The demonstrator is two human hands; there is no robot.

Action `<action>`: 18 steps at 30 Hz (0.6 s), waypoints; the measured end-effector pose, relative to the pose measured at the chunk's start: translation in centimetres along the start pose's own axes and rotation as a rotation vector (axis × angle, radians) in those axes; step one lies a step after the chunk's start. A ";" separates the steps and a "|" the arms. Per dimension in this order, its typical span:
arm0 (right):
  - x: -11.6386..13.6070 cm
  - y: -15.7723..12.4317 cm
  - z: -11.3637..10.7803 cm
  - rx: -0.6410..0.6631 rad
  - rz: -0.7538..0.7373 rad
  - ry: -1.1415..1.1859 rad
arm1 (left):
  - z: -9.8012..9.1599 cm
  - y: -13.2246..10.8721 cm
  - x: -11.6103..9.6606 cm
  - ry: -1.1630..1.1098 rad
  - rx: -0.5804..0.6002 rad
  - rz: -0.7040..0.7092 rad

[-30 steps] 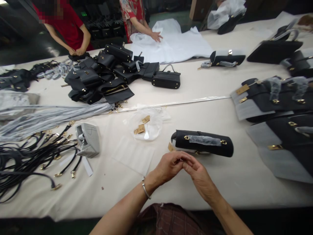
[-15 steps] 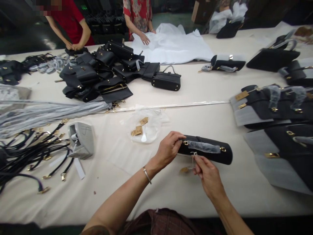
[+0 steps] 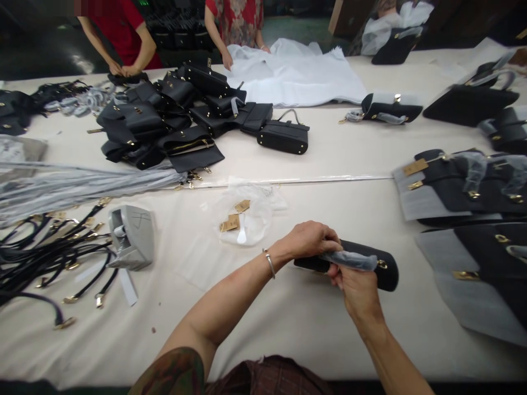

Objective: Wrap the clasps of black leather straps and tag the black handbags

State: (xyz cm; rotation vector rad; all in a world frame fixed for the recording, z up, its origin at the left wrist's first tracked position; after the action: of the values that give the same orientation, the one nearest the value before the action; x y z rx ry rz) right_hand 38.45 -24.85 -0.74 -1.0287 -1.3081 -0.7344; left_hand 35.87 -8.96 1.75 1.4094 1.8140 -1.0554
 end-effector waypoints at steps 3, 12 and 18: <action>-0.2 0.1 -0.3 0.011 0.022 -0.032 | 0.1 0.2 -0.2 0.036 -0.047 -0.046; 0.3 -1.6 -3.8 0.027 0.107 -0.456 | -0.9 -3.2 0.2 -0.710 0.034 -0.162; 1.4 -2.5 -3.2 0.099 0.085 -0.464 | -0.2 -3.8 0.5 -1.020 0.092 -0.145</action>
State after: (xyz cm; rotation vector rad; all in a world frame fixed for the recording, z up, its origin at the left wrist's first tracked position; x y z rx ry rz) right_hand 37.79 -28.60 1.23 -1.2097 -1.6657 -0.3707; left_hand 32.09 -9.01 2.31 0.5548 1.1073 -1.5557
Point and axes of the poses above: each hand's wrist, its own y-axis towards the middle knuckle, its own z-axis out of the palm, x = y × z, the point moved 1 cm from there along y, towards the middle knuckle, and after that the axes turned 8 degrees about -z, right-handed, at the moved point
